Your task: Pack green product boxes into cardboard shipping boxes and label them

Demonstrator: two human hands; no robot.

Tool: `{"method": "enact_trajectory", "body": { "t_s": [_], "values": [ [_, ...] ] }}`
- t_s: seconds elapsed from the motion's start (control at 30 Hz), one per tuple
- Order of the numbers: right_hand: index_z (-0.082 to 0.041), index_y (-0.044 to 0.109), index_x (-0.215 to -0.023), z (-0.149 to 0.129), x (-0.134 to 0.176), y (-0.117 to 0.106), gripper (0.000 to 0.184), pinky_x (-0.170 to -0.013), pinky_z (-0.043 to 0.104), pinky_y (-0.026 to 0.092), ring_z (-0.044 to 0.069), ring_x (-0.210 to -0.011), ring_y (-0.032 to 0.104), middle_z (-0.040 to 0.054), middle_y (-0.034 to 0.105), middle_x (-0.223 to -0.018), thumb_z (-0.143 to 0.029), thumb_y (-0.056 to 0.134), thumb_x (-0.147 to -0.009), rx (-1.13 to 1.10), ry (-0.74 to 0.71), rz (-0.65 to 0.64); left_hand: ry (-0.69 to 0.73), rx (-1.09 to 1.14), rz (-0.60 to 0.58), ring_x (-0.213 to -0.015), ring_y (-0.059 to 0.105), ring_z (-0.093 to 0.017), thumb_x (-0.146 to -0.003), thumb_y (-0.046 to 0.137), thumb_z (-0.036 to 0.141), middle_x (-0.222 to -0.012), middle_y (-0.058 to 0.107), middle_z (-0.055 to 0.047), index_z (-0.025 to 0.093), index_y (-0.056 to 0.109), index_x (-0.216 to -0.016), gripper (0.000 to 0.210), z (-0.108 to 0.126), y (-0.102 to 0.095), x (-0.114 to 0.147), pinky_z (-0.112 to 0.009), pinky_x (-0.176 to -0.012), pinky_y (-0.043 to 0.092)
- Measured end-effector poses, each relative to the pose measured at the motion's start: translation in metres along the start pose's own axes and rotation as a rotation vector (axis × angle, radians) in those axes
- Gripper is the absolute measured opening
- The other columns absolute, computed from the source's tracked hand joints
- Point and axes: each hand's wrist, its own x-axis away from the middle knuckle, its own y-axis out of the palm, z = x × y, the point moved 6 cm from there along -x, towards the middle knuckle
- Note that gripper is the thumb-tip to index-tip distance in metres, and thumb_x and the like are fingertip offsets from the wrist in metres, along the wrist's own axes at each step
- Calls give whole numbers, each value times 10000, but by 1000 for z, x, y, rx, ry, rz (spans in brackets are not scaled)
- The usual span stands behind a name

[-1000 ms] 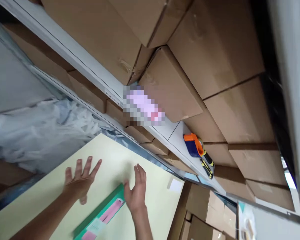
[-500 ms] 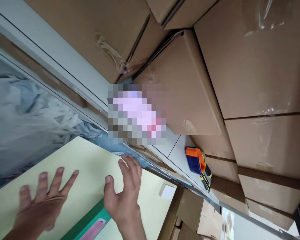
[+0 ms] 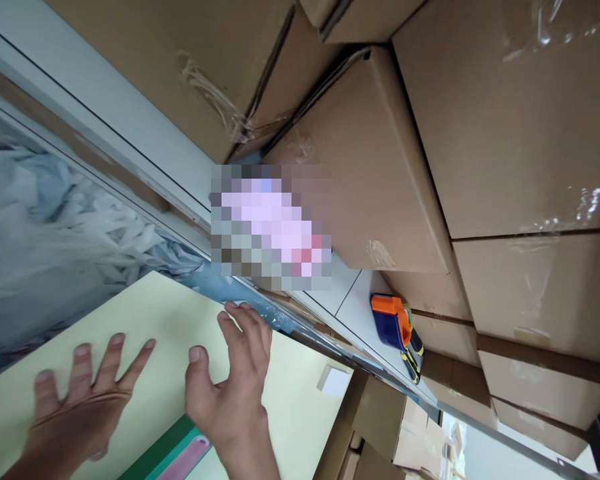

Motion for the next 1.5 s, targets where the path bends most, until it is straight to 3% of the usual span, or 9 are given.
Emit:
{"method": "enact_trajectory", "body": {
  "t_s": [0.1, 0.33, 0.63, 0.8, 0.93, 1.07, 1.23, 1.37, 1.5],
  "values": [
    [-353, 460, -1717, -1, 1, 2, 770, -1227, 688, 601, 387, -1481, 697, 132, 696, -1606, -208, 737, -1014, -39, 26, -8, 91, -223, -35, -1763, -160, -434, -424, 802, -12, -1926, 66, -124, 323, 524, -1738, 1384, 1, -3, -3, -674, -1394, -94],
    [-318, 498, -1704, -4, 30, -4, 705, -1201, 628, 625, 369, -1471, 705, 139, 735, -1549, -229, 719, -1041, -25, 14, 17, 31, -519, -81, -1775, -47, -530, -347, 858, 12, -1931, 27, -186, 291, 527, -1749, 1468, 15, -7, -5, -714, -1388, -42],
    [-209, 684, -1555, 65, 150, -16, 511, -1206, 602, 608, 357, -1423, 734, 194, 765, -1503, -233, 686, -1044, 68, 328, -2, 74, -412, -27, -1774, -121, -536, -295, 882, 25, -1921, -78, -257, 203, 376, -1813, 1610, 32, -23, -5, -738, -1386, -19],
    [-121, 760, -1443, 121, 197, 5, 513, -1233, 552, 597, 386, -1411, 755, 235, 785, -1457, -188, 771, -935, 69, 695, -94, 148, -247, -62, -1770, 175, -536, -646, 883, 324, -1876, 245, -330, 109, 569, -1660, 1083, 56, -25, 34, -704, -1388, 225],
    [-169, 770, -1414, 129, 206, 16, 503, -986, 431, 713, 328, -1142, 868, 173, 831, -1386, -235, 829, -919, 3, 892, -289, 85, -70, -183, -1574, 572, -484, -906, 617, 584, -1639, 611, -344, 64, 625, -1540, 820, 71, -11, 97, -577, -1270, 472],
    [-215, 796, -1299, 137, 217, 23, 358, -1061, 380, 655, 259, -1067, 859, 100, 874, -1232, -278, 818, -947, -56, 919, -331, 101, -99, -317, -1394, 677, -515, -699, 856, 604, -1438, 685, -387, 47, 655, -1364, 890, 83, 15, 154, -524, -1165, 545],
    [-217, 810, -1098, 147, 238, 33, 144, -1087, 368, 613, 254, -1108, 826, 100, 867, -1180, -247, 745, -974, -76, 926, -295, 91, -78, -273, -1450, 625, -468, -610, 877, 309, -1534, 610, -327, 129, 604, -1357, 815, 85, 36, 174, -491, -1202, 506],
    [-215, 811, -1071, 137, 237, 25, 151, -1081, 398, 608, 264, -1096, 790, 101, 853, -1137, -250, 712, -964, -104, 877, -232, 34, 33, -206, -1388, 664, -510, -601, 880, 271, -1487, 624, -313, 150, 608, -1331, 788, 83, 28, 161, -561, -1133, 560],
    [-207, 823, -1176, 130, 213, -5, 252, -1159, 392, 570, 260, -1210, 757, 130, 808, -1322, -338, 731, -982, -184, 778, -148, 73, 265, -173, -1296, 743, -431, -598, 937, 283, -1346, 753, -170, 216, 617, -1410, 876, 85, 0, 149, -533, -1110, 607]
  ]
}}
